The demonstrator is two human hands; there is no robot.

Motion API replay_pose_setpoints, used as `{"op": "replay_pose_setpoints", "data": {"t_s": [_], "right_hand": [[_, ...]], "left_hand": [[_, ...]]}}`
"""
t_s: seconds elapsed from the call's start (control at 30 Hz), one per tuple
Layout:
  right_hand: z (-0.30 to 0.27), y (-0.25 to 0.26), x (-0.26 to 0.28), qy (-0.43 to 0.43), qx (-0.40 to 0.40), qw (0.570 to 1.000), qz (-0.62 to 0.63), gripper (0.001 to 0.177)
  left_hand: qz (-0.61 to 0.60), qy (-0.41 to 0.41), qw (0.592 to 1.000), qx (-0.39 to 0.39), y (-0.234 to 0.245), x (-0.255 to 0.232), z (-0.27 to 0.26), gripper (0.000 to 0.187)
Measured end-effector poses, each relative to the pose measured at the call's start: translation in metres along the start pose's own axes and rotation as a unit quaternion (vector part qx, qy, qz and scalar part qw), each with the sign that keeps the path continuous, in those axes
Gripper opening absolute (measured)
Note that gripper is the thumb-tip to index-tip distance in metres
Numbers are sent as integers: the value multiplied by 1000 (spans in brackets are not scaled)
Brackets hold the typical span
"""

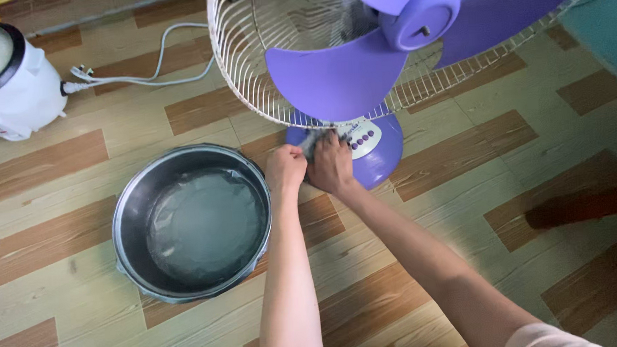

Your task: The person wrings out a cloth in a metal bowl of water, then wipes the base and blades of a purple electric fan. The person repeatedly dips the cloth in the bowl and continues wiping the fan blades and base.

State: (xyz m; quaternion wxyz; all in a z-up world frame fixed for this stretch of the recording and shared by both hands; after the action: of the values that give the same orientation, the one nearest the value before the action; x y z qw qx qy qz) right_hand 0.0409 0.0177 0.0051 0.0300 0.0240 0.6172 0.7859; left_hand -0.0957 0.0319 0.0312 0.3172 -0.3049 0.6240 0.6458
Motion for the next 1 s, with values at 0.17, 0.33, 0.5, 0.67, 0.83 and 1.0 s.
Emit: {"op": "replay_pose_setpoints", "data": {"t_s": [0.17,0.33,0.5,0.67,0.83,1.0], "right_hand": [[64,-43,3,36,56,997,42,45],[76,-34,27,78,152,984,52,59],[22,14,24,220,-30,974,35,64],[-45,13,-25,271,44,952,133,58],[-77,1,-105,230,-11,938,259,66],[-76,-6,-186,76,-135,931,331,53]], "left_hand": [[-36,-18,999,-30,-6,4,2,22],[-84,-122,983,-112,16,12,26,19],[-171,-94,977,-82,5,14,41,16],[-198,-102,972,-69,-29,12,40,16],[-112,-113,986,-45,-60,5,30,18],[-21,-117,993,-5,-78,0,13,23]]}}
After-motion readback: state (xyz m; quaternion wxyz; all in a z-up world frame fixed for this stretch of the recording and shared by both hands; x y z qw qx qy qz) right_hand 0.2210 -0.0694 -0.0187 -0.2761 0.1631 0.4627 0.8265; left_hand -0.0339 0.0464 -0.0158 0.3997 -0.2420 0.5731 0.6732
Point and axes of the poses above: each hand's wrist, its own z-axis towards the middle knuckle, its own y-axis out of the back of the hand, x = y × z, the point moved 3 cm from there along z, towards the middle knuckle, and after that the axes turned 9 degrees about -y, right-handed, at the moved point
